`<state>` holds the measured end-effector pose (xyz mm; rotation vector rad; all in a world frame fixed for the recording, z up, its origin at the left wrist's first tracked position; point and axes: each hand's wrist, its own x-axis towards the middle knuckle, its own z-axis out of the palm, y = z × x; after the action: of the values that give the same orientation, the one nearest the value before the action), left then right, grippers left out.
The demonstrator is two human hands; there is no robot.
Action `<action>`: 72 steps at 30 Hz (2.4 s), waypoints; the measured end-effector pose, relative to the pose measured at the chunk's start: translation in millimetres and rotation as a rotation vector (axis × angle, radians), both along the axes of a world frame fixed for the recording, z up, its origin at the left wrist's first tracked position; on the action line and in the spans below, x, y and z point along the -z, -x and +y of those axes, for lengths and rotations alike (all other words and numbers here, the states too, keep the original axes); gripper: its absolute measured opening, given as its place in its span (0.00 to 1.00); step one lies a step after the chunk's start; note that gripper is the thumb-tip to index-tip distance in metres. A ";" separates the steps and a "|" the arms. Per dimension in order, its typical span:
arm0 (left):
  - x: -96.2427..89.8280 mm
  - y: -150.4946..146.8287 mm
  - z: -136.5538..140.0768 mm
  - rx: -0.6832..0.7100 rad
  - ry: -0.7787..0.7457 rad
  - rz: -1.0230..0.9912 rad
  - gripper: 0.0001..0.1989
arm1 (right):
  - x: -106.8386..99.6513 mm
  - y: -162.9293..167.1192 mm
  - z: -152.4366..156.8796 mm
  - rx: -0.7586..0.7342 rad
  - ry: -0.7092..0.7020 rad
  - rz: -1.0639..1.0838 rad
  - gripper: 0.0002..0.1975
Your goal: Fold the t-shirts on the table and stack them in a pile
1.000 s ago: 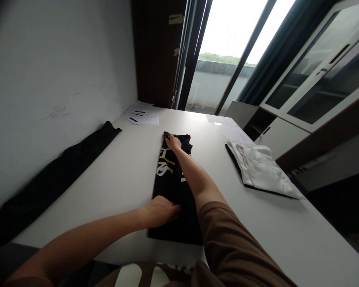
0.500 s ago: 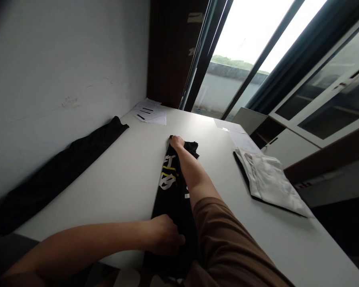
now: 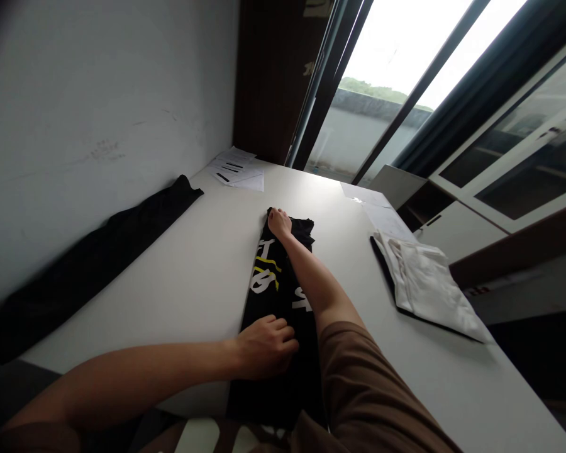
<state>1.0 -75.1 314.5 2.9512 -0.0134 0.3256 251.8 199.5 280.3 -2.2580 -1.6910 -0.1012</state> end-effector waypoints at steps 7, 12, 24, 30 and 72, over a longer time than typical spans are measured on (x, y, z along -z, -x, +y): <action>17.4 0.4 7.4 -0.083 0.030 -0.028 0.25 | 17.4 -14.2 -19.2 -0.237 0.188 -0.019 0.27; 23.2 10.1 12.6 -0.049 0.102 0.051 0.34 | 6.3 -22.1 -13.3 -0.239 0.259 -0.004 0.30; 12.7 7.2 14.7 0.131 0.138 0.063 0.23 | 15.1 -63.4 -133.2 -0.345 0.157 -0.026 0.29; 9.1 1.0 18.0 0.231 0.165 0.036 0.11 | 25.2 -88.6 -181.0 -0.037 0.116 -0.016 0.28; -7.9 -6.6 -12.3 0.120 0.199 0.016 0.20 | 12.8 -70.5 -125.1 0.308 -0.112 0.332 0.27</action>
<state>7.6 -87.4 322.4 2.7415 -0.1471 0.2700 322.3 74.4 267.5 -2.2826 -1.1388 0.1026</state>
